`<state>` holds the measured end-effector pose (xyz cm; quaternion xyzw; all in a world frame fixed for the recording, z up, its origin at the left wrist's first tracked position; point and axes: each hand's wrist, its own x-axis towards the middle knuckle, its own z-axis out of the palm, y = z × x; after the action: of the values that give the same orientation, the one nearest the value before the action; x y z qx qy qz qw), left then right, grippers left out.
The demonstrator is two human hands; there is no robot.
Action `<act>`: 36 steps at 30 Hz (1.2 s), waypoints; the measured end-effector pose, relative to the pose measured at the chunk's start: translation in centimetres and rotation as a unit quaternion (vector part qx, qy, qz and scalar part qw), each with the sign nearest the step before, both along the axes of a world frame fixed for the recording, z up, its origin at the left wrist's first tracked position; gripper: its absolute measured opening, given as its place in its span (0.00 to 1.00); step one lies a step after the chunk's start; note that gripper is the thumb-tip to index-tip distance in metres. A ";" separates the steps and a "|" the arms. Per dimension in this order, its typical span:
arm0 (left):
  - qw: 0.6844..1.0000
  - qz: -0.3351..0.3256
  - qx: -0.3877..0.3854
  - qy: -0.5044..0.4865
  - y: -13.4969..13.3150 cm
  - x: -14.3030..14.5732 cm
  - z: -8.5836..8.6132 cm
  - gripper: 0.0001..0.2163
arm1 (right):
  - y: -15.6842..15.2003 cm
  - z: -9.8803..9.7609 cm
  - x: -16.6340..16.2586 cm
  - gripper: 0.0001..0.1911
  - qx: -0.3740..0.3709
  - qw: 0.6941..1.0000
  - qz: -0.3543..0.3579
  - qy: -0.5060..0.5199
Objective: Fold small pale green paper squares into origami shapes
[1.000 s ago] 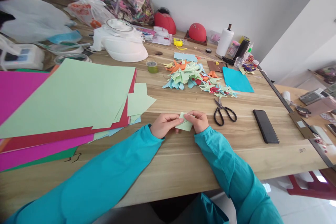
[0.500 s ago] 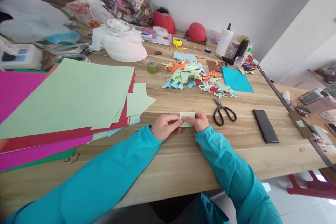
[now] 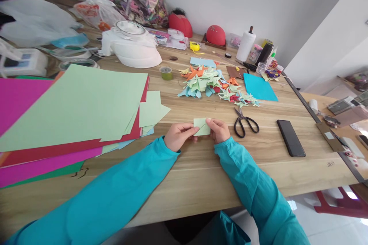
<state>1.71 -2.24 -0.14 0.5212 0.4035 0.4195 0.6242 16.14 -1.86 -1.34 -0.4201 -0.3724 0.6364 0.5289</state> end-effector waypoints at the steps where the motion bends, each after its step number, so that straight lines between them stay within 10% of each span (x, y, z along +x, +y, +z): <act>1: 1.000 0.010 -0.012 -0.015 0.1 0.0 -0.1 0.10 | 0.0 0.0 0.0 0.15 0.004 1.000 -0.002 -0.009; 14: 0.999 -0.035 0.004 0.041 0.0 0.1 0.4 0.11 | -0.2 -0.5 -0.1 0.18 0.033 0.993 -0.058 -0.094; 36: 0.992 0.086 -0.031 -0.082 0.9 -0.2 -0.1 0.14 | -0.3 0.3 -0.1 0.12 0.080 0.987 -0.048 -0.129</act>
<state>1.54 -1.33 -0.27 0.4287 0.4072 0.4998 0.6330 16.08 -2.20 -1.05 -0.4725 -0.4665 0.5188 0.5384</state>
